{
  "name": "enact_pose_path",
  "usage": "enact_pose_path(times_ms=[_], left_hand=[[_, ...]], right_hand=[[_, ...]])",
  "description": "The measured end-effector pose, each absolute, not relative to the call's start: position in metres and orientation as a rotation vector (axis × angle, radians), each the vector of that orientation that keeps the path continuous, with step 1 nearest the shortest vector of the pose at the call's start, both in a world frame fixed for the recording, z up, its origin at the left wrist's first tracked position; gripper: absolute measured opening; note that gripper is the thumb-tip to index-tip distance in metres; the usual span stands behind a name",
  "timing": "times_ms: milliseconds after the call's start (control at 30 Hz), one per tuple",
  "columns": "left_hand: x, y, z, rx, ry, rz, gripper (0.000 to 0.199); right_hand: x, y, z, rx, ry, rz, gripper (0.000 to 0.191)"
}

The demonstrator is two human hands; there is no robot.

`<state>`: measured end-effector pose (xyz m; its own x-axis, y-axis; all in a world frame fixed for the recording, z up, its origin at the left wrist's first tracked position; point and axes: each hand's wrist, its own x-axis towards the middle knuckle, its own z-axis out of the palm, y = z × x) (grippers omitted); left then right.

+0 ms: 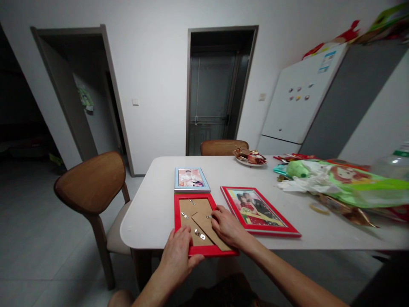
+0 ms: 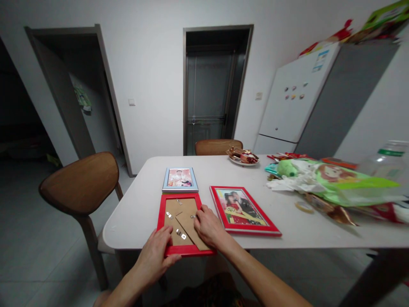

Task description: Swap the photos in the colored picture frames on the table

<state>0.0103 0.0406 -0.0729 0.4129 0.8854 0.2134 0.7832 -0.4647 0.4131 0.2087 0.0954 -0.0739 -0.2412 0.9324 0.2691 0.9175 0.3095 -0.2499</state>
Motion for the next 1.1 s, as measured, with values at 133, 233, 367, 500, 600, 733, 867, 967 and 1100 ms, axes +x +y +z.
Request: enact_pose_path(times_ms=[133,233,367,500,600,733,867,967,1100], left_hand=[[0.009,0.041,-0.077,2.42,1.447,0.623,0.039],[0.009,0.042,-0.08,2.416,1.453,0.606,0.041],[0.009,0.043,-0.08,2.411,1.464,0.581,0.042],[0.009,0.042,-0.08,2.439,1.464,0.588,0.043],[0.009,0.042,-0.081,2.448,1.465,0.614,0.04],[0.009,0.043,-0.082,2.448,1.439,0.65,0.041],[0.008,0.043,-0.081,2.43,1.44,0.66,0.043],[0.008,0.042,-0.081,2.404,1.447,0.653,0.037],[0.005,0.043,-0.083,2.38,1.435,0.662,0.036]], right_hand=[[0.199,0.084,-0.07,-1.566,-2.207,-0.014,0.027],[0.184,0.071,-0.068,-1.367,-2.331,0.013,0.023],[0.172,0.056,-0.065,-1.277,-2.451,0.06,0.019],[0.175,0.043,-0.062,-1.174,-2.538,0.072,0.019],[0.179,0.036,-0.061,-1.168,-2.532,0.085,0.022],[0.181,0.032,-0.056,-1.177,-2.515,0.151,0.02],[0.181,0.041,-0.052,-1.138,-2.504,0.24,0.02],[0.182,0.056,-0.056,-1.118,-2.423,0.304,0.026],[0.181,0.07,-0.061,-1.135,-2.379,0.353,0.028]])
